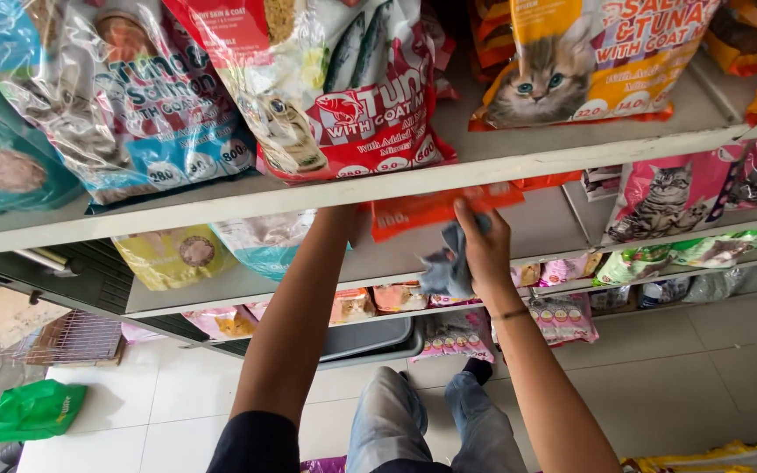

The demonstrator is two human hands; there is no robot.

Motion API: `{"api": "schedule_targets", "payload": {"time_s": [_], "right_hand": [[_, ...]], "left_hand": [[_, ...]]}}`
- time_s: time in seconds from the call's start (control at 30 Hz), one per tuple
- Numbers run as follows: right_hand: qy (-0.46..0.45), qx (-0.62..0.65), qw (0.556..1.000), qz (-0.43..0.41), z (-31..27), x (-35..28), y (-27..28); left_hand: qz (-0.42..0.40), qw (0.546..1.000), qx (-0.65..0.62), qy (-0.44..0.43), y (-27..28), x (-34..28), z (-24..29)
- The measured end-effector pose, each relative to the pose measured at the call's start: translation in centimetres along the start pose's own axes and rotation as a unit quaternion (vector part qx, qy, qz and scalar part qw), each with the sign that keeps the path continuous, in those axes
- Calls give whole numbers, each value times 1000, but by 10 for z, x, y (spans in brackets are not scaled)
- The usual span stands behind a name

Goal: Wiping down bags of cat food with a cleaning cloth in a grocery store.

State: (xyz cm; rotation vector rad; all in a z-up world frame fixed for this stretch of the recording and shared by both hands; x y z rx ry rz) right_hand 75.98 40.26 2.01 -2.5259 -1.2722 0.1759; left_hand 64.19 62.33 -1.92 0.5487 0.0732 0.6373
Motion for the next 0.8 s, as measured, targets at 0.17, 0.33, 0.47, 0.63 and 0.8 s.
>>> {"api": "schedule_targets", "payload": {"time_s": [0.17, 0.33, 0.47, 0.63, 0.8], "right_hand": [[68, -41, 997, -7, 25, 69, -20], [136, -289, 947, 25, 69, 149, -7], [159, -503, 847, -70, 64, 178, 1], [-93, -583, 773, -234, 1, -4, -115], [185, -301, 590, -726, 26, -239, -312]], "left_hand": [[30, 962, 268, 39, 2, -19, 37], [246, 948, 103, -174, 19, -227, 179], [-9, 999, -35, 39, -16, -342, 103], [65, 912, -1, 404, 10, -588, -52], [206, 757, 169, 597, 39, -796, -2]]}}
Point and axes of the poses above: each hand's wrist, its own x-axis towards the middle knuckle, its own y-axis out of the back of the hand, z = x × y, the point moved 9 cm from there along x, towards the middle knuckle, and after that the axes turned 8 degrees about -z, right-handed, at the moved point
